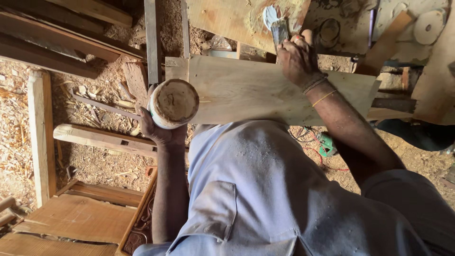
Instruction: The person picks up a wooden plank and places it on a workbench. They then use a small container to scoop out a white substance and apply it to the surface of the plank with a small tool, spreading it across the wood.
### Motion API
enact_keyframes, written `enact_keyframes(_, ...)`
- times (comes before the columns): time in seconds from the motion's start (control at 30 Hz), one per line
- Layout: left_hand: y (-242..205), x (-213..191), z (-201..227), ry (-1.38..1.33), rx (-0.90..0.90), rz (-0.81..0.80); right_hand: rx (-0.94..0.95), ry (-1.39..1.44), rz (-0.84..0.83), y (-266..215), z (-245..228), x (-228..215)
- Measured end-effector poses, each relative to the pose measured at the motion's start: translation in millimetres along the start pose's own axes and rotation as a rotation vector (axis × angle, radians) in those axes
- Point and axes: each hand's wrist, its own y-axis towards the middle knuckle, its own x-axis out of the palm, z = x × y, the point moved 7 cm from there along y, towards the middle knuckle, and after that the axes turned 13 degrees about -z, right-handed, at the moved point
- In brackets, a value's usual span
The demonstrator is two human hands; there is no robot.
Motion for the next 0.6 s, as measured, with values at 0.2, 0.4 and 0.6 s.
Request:
enact_keyframes(0.2, 16, 16, -12, 0.027, -0.060, -0.060, 0.034, 0.121, -0.199, -10, 13, -19)
enact_keyframes(0.4, 25, 47, -38, -0.051, -0.224, -0.275, 0.171, 0.418, -0.017, -23, 34, -73)
enact_keyframes(0.6, -17, 81, -77, 0.237, -0.597, -0.402, 0.592, 1.751, 0.385, -69, 74, -56)
